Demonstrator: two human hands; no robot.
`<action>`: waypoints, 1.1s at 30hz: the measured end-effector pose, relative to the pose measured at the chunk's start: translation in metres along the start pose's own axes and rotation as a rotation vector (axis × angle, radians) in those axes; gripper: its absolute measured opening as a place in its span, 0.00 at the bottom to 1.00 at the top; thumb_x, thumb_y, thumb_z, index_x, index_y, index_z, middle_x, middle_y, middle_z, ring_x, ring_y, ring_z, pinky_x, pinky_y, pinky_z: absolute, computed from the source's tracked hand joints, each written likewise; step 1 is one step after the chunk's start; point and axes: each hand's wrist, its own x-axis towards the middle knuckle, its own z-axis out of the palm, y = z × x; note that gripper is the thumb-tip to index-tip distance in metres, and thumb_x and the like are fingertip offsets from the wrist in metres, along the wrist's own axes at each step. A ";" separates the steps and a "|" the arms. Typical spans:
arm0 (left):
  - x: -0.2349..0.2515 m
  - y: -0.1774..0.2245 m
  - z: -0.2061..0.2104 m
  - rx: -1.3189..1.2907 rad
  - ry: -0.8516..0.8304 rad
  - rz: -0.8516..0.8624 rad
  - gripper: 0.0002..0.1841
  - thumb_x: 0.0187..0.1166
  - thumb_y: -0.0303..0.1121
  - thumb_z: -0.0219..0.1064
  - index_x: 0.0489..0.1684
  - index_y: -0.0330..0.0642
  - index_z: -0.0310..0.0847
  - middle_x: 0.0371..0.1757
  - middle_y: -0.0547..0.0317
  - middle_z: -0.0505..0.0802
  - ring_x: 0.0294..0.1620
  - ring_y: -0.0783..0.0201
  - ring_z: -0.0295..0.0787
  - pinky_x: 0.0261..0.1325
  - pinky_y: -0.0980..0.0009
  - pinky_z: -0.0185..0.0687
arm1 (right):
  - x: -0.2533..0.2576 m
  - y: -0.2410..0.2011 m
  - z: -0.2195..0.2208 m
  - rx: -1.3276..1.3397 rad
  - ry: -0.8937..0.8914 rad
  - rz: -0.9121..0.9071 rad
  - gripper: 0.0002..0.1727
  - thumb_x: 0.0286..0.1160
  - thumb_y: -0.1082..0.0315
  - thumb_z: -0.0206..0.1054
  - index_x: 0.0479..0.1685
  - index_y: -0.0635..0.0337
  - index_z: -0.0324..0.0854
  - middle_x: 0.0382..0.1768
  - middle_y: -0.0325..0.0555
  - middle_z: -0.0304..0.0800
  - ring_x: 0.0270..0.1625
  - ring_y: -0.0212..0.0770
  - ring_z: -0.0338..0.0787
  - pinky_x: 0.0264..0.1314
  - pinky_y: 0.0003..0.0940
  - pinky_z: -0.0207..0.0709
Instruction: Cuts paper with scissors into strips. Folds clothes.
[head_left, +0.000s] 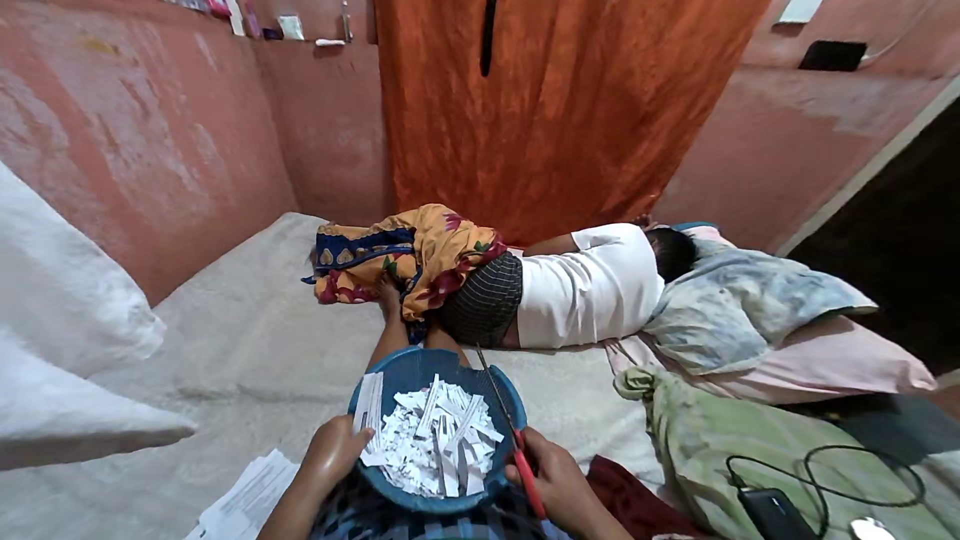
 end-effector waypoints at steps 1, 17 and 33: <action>0.002 0.001 -0.002 0.003 0.011 0.009 0.22 0.87 0.43 0.64 0.56 0.26 0.85 0.54 0.30 0.91 0.61 0.37 0.88 0.69 0.38 0.76 | 0.002 0.001 0.000 0.010 0.011 -0.002 0.36 0.63 0.34 0.69 0.52 0.61 0.82 0.35 0.46 0.89 0.39 0.45 0.89 0.45 0.51 0.82; -0.023 0.068 -0.009 -0.836 0.370 0.510 0.07 0.82 0.29 0.67 0.42 0.34 0.87 0.31 0.64 0.94 0.32 0.77 0.91 0.43 0.75 0.89 | -0.021 -0.024 0.019 0.515 -0.275 -0.092 0.25 0.76 0.50 0.64 0.53 0.66 0.76 0.35 0.38 0.86 0.34 0.28 0.85 0.39 0.29 0.81; -0.011 0.082 0.012 -0.763 0.345 0.547 0.12 0.88 0.34 0.60 0.43 0.33 0.84 0.30 0.61 0.92 0.30 0.73 0.90 0.38 0.71 0.88 | -0.022 -0.021 0.029 0.464 -0.387 0.010 0.23 0.74 0.47 0.66 0.50 0.60 0.78 0.34 0.37 0.88 0.34 0.29 0.87 0.40 0.30 0.82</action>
